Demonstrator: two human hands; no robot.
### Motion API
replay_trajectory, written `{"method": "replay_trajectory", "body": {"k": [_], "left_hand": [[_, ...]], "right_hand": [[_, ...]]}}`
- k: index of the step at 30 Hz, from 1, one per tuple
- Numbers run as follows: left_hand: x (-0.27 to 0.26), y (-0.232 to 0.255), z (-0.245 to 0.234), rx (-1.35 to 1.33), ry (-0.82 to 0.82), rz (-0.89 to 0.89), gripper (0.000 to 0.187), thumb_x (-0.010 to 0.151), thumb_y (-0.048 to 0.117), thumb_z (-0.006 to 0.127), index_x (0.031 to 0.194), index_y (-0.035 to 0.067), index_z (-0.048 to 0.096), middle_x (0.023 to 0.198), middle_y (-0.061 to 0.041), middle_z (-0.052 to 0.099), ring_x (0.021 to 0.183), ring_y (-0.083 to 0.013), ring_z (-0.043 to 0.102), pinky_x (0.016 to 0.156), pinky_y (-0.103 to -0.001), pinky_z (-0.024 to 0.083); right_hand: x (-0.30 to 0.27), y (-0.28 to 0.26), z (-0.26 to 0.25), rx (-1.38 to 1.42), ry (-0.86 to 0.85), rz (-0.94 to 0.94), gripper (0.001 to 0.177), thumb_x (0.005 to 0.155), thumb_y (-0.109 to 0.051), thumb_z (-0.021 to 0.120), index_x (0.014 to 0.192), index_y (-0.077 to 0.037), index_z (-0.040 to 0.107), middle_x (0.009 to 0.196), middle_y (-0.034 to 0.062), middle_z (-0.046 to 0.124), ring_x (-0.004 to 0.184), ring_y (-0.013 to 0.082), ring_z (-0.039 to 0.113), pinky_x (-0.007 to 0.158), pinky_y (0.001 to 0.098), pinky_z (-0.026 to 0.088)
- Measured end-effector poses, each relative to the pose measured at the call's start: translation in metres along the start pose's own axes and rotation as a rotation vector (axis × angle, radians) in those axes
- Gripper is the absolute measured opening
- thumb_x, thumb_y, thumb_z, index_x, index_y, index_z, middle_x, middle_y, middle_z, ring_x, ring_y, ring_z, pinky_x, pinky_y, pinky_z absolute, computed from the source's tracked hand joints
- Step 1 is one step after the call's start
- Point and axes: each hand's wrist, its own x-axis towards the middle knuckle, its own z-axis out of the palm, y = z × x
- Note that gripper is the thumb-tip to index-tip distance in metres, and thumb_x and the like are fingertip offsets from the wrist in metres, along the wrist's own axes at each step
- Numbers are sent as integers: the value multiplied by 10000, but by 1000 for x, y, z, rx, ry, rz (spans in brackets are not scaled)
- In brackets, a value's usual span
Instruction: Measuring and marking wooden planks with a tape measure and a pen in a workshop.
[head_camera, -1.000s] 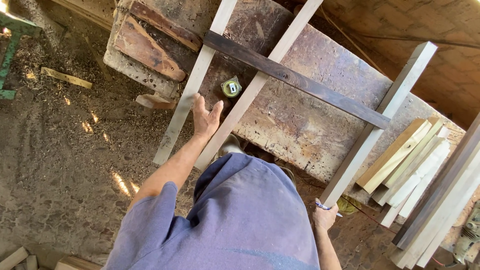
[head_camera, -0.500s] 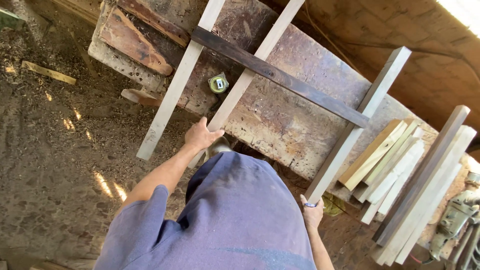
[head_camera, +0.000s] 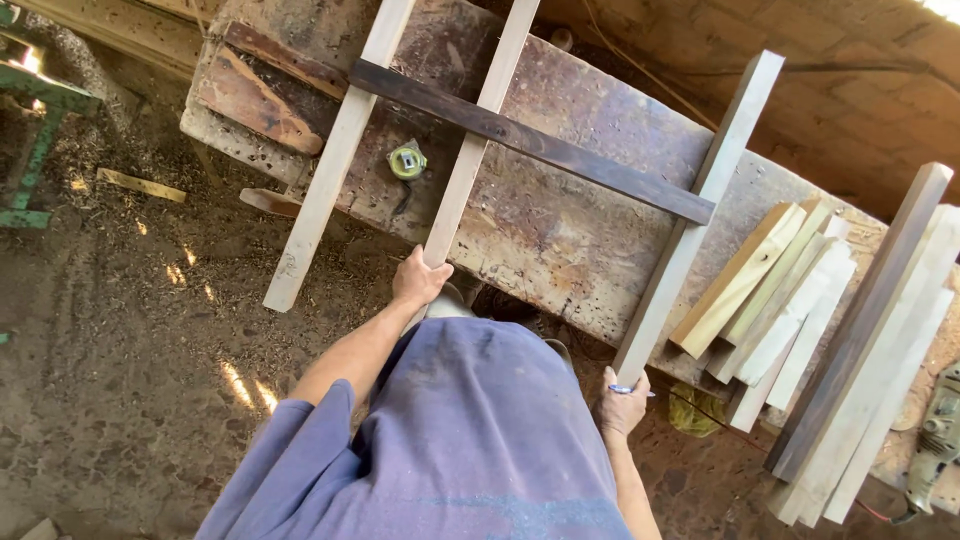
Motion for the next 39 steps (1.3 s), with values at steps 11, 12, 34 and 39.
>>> {"method": "replay_trajectory", "body": {"k": [11, 12, 34, 39], "left_hand": [[-18, -9, 13, 32, 69, -40, 623, 712, 555, 716, 1164, 129, 658, 1186, -199, 722, 1184, -408, 659, 992, -536, 541], [-12, -16, 15, 40, 93, -31, 623, 712, 568, 720, 1152, 133, 657, 1178, -189, 724, 1179, -403, 659, 980, -538, 546], [79, 177, 21, 640, 304, 962, 440, 843, 289, 766, 1187, 49, 635, 1587, -260, 384, 1515, -425, 274, 1190, -604, 221], [108, 192, 20, 672, 314, 1021, 459, 842, 275, 774, 1209, 45, 623, 1577, -271, 381, 1519, -435, 243, 1182, -635, 205]], "right_hand": [[0, 7, 1, 12, 31, 163, 694, 761, -518, 852, 1366, -285, 606, 1200, 202, 721, 1175, 420, 661, 1053, 504, 511], [2, 6, -5, 17, 4, 157, 695, 759, -524, 852, 1371, -309, 602, 1194, 188, 725, 1177, 410, 661, 1048, 500, 514], [-6, -6, -29, -54, -135, 252, 751, 776, -620, 812, 1425, -326, 574, 1253, 218, 711, 1239, 401, 638, 1084, 497, 496], [-17, 7, -29, -80, -139, 310, 766, 763, -637, 815, 1426, -339, 573, 1253, 208, 716, 1242, 389, 639, 1079, 490, 500]]}}
